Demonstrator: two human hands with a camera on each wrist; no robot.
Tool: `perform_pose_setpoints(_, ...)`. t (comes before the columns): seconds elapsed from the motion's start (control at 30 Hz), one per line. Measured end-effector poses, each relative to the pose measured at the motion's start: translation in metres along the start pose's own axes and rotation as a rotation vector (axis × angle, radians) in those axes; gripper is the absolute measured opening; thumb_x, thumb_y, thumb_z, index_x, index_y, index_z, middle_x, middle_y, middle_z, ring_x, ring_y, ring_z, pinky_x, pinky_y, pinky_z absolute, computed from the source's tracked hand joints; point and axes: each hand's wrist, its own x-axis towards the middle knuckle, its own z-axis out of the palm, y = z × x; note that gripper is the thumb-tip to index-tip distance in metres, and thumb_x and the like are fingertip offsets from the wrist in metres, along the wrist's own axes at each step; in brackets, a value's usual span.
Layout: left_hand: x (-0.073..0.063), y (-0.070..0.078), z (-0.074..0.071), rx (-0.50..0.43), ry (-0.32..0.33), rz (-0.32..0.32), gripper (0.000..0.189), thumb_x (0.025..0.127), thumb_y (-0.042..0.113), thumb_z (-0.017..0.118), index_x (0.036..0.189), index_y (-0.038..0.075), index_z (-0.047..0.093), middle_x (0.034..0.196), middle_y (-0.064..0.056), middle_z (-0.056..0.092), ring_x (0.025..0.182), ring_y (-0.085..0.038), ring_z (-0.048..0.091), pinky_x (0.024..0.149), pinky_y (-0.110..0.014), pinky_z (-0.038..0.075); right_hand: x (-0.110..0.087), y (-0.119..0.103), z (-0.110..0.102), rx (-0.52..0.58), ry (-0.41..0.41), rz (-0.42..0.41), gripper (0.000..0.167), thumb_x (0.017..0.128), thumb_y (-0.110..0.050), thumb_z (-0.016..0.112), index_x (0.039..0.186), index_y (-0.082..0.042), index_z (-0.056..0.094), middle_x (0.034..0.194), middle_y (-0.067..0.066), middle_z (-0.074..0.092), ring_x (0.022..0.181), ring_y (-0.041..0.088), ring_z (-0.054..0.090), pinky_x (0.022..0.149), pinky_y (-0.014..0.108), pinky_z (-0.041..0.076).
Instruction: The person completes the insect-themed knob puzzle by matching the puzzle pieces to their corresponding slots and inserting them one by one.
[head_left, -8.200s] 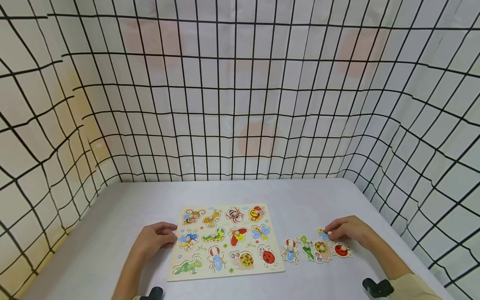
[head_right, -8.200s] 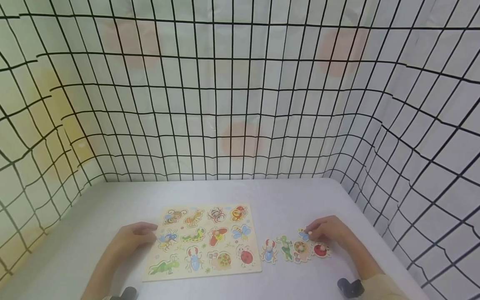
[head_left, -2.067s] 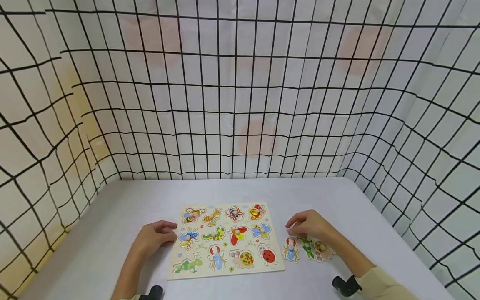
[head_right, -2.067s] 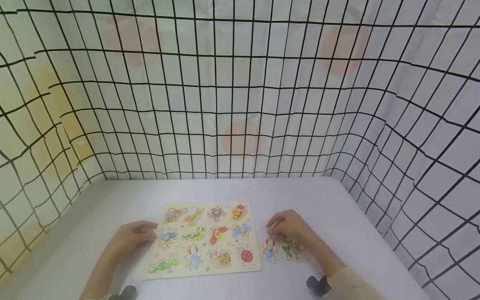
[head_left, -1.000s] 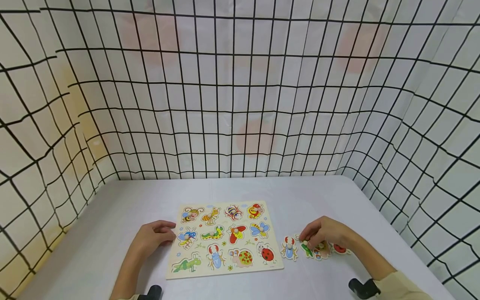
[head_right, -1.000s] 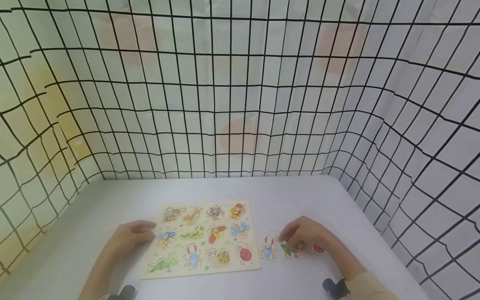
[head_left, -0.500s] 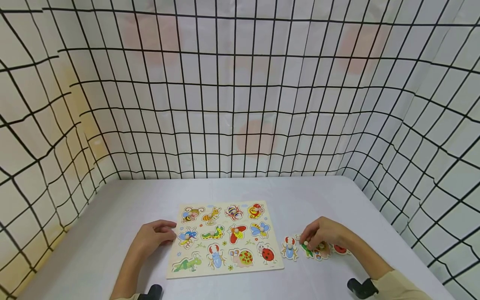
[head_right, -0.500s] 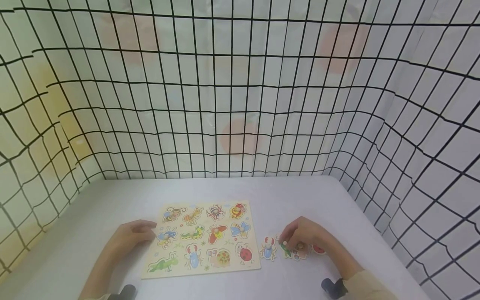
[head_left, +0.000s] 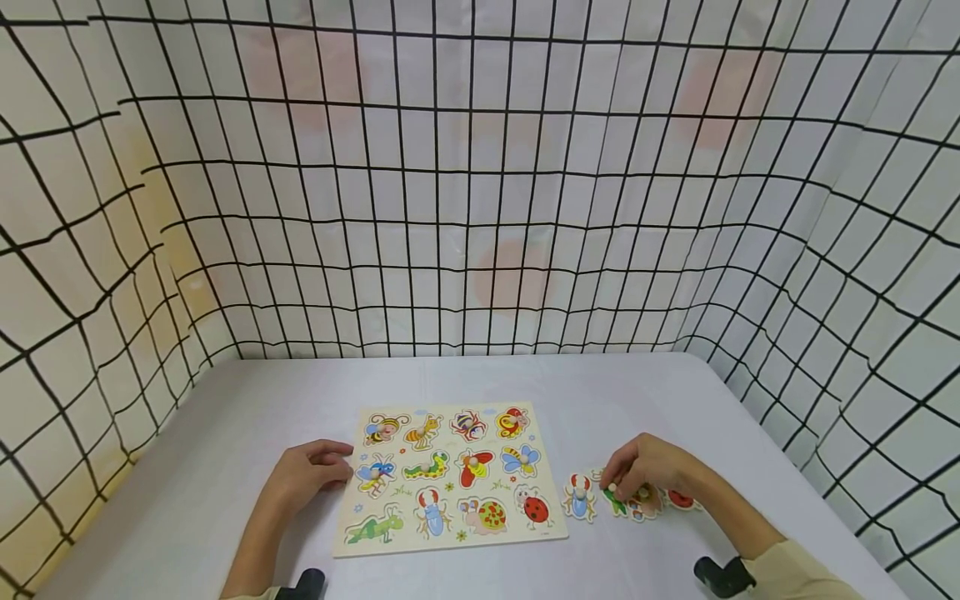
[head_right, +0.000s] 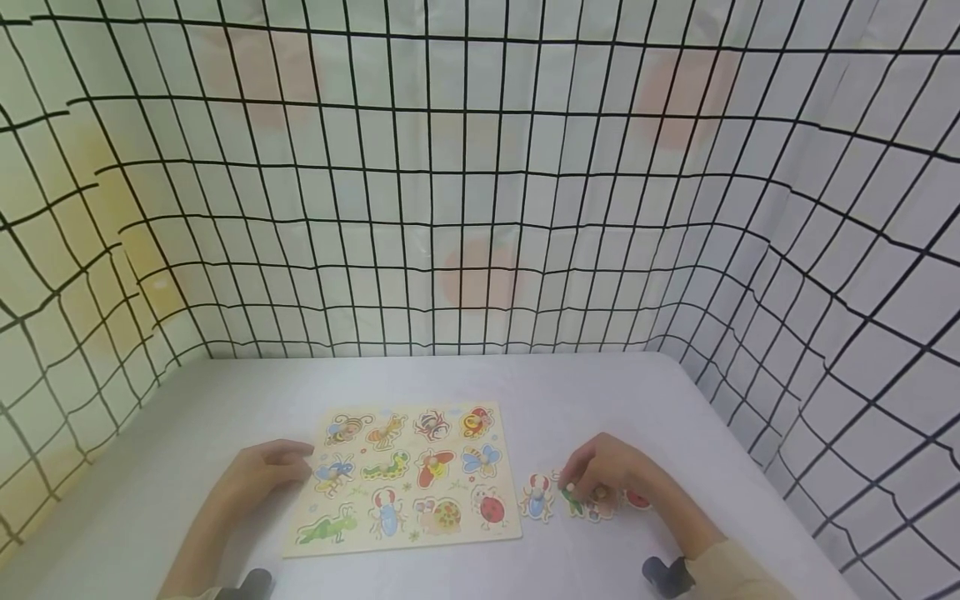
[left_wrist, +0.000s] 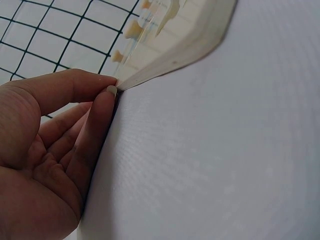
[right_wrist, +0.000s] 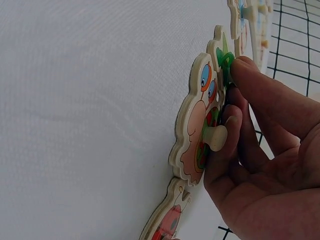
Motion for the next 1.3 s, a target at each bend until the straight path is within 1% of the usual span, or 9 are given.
perform_pose_setpoints(0.2, -0.001, 0.001, 0.000, -0.001, -0.001, 0.003, 0.036, 0.086, 0.010, 0.076, 0.121, 0.002, 0.070, 0.086, -0.004, 0.071, 0.075, -0.018, 0.062, 0.069, -0.027, 0.050, 0.000, 0.000, 0.001, -0.003, 0.006, 0.015, 0.019, 0.072, -0.002, 0.081, 0.091, -0.004, 0.079, 0.085, 0.005, 0.074, 0.074, 0.017, 0.062, 0.067, 0.032, 0.054)
perform_pose_setpoints(0.6, 0.002, 0.000, 0.001, 0.017, 0.008, -0.007, 0.036, 0.085, 0.011, 0.076, 0.120, 0.004, 0.071, 0.086, -0.004, 0.072, 0.075, -0.019, 0.062, 0.071, -0.027, 0.051, 0.001, -0.003, -0.003, -0.030, 0.030, 0.013, 0.021, 0.071, -0.003, 0.080, 0.092, -0.006, 0.080, 0.080, 0.004, 0.070, 0.076, 0.019, 0.060, 0.065, 0.034, 0.051)
perform_pose_setpoints(0.8, 0.001, 0.002, 0.000, 0.007, 0.003, -0.010, 0.037, 0.085, 0.012, 0.077, 0.120, 0.002, 0.070, 0.087, -0.006, 0.071, 0.075, -0.019, 0.062, 0.071, -0.027, 0.053, 0.003, -0.006, -0.003, -0.044, 0.044, 0.022, 0.021, 0.073, -0.005, 0.080, 0.094, -0.008, 0.080, 0.083, 0.003, 0.071, 0.077, 0.019, 0.060, 0.069, 0.036, 0.051)
perform_pose_setpoints(0.9, 0.001, 0.002, 0.000, 0.013, 0.005, -0.008, 0.037, 0.085, 0.011, 0.077, 0.120, 0.003, 0.070, 0.086, -0.006, 0.071, 0.075, -0.018, 0.062, 0.071, -0.026, 0.052, 0.005, -0.011, -0.003, -0.059, 0.052, 0.009, 0.021, 0.074, -0.005, 0.079, 0.094, -0.008, 0.079, 0.084, 0.003, 0.071, 0.076, 0.019, 0.059, 0.069, 0.037, 0.052)
perform_pose_setpoints(1.07, 0.001, 0.001, -0.001, 0.021, 0.009, -0.008, 0.036, 0.085, 0.011, 0.077, 0.119, 0.004, 0.071, 0.086, -0.005, 0.071, 0.074, -0.018, 0.062, 0.070, -0.026, 0.051, 0.009, -0.027, -0.002, -0.090, 0.053, -0.041, 0.019, 0.075, -0.005, 0.077, 0.094, -0.007, 0.079, 0.085, 0.004, 0.073, 0.075, 0.018, 0.060, 0.068, 0.037, 0.052)
perform_pose_setpoints(1.3, -0.001, 0.002, -0.001, 0.006, -0.001, -0.008, 0.036, 0.085, 0.010, 0.076, 0.119, 0.002, 0.071, 0.086, -0.006, 0.071, 0.074, -0.018, 0.062, 0.072, -0.027, 0.053, 0.019, -0.041, 0.003, -0.122, 0.053, -0.067, 0.014, 0.078, -0.012, 0.080, 0.092, -0.009, 0.079, 0.082, 0.003, 0.074, 0.074, 0.018, 0.059, 0.067, 0.037, 0.050)
